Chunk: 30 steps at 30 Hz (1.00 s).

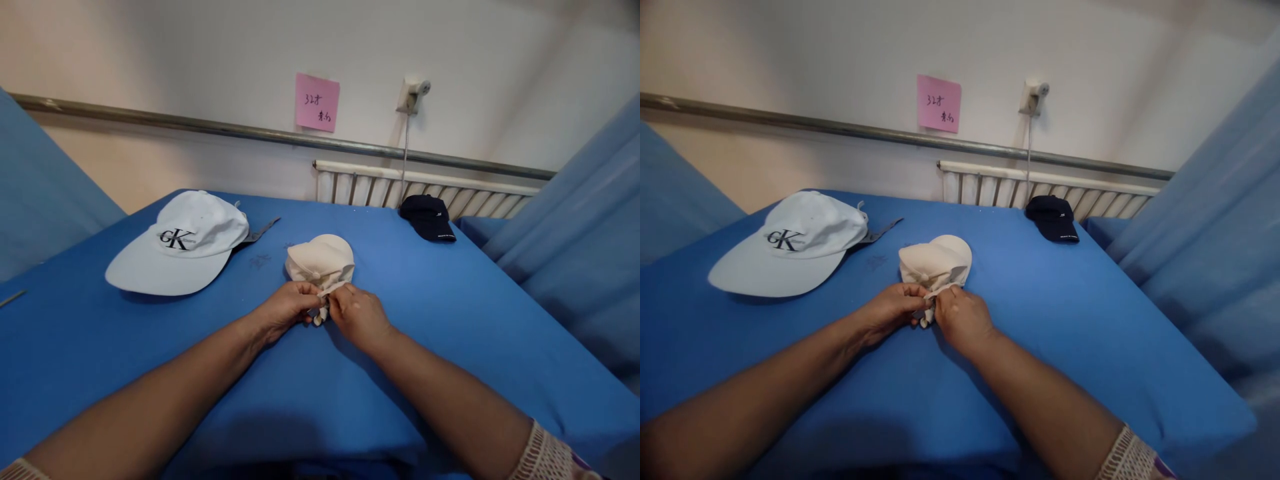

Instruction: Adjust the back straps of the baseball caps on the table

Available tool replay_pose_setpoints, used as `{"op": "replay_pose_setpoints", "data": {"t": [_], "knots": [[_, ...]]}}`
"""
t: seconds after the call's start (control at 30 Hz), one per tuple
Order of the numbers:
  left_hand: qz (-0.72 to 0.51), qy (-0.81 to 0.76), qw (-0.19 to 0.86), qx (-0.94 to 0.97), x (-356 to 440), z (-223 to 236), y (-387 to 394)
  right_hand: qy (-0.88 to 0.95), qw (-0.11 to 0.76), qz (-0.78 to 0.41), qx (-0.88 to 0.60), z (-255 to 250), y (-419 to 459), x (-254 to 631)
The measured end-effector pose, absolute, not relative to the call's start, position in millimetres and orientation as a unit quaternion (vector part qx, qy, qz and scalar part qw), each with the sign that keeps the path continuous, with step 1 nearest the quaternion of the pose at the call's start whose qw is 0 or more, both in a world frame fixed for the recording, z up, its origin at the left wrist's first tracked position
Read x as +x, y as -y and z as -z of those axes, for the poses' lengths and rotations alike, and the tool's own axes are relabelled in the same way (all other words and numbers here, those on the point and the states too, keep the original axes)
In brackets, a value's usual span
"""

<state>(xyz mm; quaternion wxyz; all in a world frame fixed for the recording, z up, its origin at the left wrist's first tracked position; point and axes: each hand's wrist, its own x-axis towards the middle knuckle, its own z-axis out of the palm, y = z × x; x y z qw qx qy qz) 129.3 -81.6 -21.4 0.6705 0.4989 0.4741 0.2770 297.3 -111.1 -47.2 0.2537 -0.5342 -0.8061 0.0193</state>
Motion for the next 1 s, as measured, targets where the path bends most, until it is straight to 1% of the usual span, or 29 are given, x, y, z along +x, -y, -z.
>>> {"op": "replay_pose_setpoints", "data": {"t": [0.17, 0.33, 0.43, 0.57, 0.63, 0.8, 1.0], "knots": [[-0.275, -0.457, 0.686, 0.495, 126.7, 22.1, 79.9, 0.795, 0.311, -0.073, -0.516, 48.4, 111.3, 303.2], [-0.275, -0.466, 0.686, 0.486, 125.8, 22.9, 79.2, 0.804, 0.33, -0.097, -0.485, 49.2, 112.3, 306.5], [-0.276, -0.469, 0.686, 0.483, 126.5, 23.3, 79.1, 0.806, 0.307, -0.065, -0.502, 47.4, 113.5, 303.7], [-0.282, -0.468, 0.686, 0.48, 128.3, 23.1, 80.0, 0.809, 0.238, 0.006, -0.537, 45.5, 114.5, 296.5], [-0.286, -0.471, 0.685, 0.477, 129.0, 22.8, 81.0, 0.808, 0.217, 0.039, -0.546, 46.2, 114.2, 293.8], [-0.278, -0.469, 0.69, 0.476, 128.7, 22.9, 82.6, 0.813, 0.215, 0.086, -0.534, 50.3, 111.6, 293.3], [-0.277, -0.463, 0.7, 0.469, 127.1, 25.6, 81.4, 0.814, 0.229, 0.099, -0.525, 53.8, 108.4, 294.6]]}}
